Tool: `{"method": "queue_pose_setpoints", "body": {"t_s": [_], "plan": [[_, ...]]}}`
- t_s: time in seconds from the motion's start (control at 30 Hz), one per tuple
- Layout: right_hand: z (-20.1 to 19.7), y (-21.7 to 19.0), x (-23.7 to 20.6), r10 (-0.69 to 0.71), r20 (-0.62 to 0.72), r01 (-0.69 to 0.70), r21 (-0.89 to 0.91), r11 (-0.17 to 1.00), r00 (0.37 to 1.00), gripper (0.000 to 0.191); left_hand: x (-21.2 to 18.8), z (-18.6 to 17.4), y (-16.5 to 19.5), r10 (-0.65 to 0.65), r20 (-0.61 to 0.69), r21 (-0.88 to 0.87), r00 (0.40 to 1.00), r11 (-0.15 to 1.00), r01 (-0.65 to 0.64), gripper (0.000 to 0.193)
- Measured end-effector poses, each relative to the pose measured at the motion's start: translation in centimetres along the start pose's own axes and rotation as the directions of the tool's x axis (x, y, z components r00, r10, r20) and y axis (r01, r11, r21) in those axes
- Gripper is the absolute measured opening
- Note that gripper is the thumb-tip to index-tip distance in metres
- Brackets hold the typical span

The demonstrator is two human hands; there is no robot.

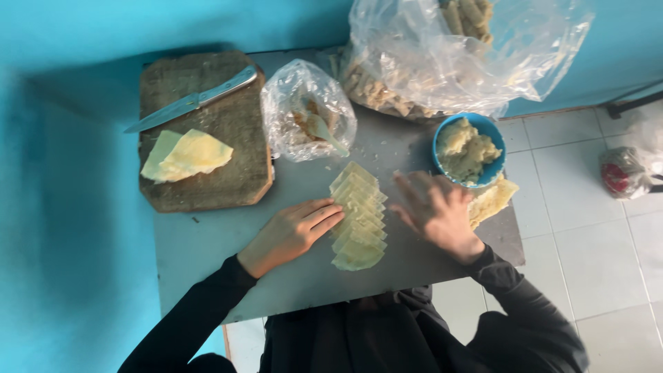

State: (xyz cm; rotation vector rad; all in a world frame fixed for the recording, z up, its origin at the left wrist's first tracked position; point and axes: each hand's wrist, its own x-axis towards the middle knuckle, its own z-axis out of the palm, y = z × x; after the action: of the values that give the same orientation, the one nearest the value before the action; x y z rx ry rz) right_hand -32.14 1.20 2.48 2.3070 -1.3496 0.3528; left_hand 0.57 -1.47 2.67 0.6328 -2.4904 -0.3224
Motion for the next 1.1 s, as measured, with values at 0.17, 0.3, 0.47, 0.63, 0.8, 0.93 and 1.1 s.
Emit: {"method": "queue_pose_setpoints", "body": {"t_s": [0.17,0.3,0.47,0.63,0.8,0.93,1.1], "plan": [[-2.6,2.0,-0.9,0.427,0.069,-0.431,0.08,0.899,0.902,0.045,0.1,-0.1,0.3,-0.006,-0.005,-0.01,1.0,1.0,0.006,0.042],[-3.0,3.4,-0.5,0.461,0.148,-0.484,0.26,0.835,0.875,0.039,0.1,0.0,0.2,-0.014,-0.004,-0.015,1.0,1.0,0.014,0.042],[-3.0,3.8,-0.2,0.499,0.196,-0.535,0.363,0.763,0.844,0.028,0.2,0.4,0.1,-0.008,-0.002,-0.012,1.0,1.0,0.008,0.042],[-3.3,3.0,0.4,0.457,0.119,-0.465,0.385,0.797,0.882,0.033,0.1,0.2,0.1,-0.024,0.006,-0.014,1.0,1.0,0.024,0.043],[-2.0,-0.6,1.6,0.053,0.013,-0.053,-0.037,0.998,0.999,0.059,-0.2,0.3,-0.1,-0.004,0.013,0.012,1.0,1.0,0.004,0.043],[0.0,-2.2,2.9,-0.314,0.093,0.327,-0.336,0.883,0.945,0.072,-0.3,0.7,-0.4,0.002,0.003,0.028,1.0,1.0,-0.002,0.041],[1.2,-2.0,2.9,-0.492,0.092,0.457,-0.547,0.701,0.866,0.062,-0.6,1.5,-0.7,-0.011,0.007,0.038,1.0,0.999,0.011,0.039]]}}
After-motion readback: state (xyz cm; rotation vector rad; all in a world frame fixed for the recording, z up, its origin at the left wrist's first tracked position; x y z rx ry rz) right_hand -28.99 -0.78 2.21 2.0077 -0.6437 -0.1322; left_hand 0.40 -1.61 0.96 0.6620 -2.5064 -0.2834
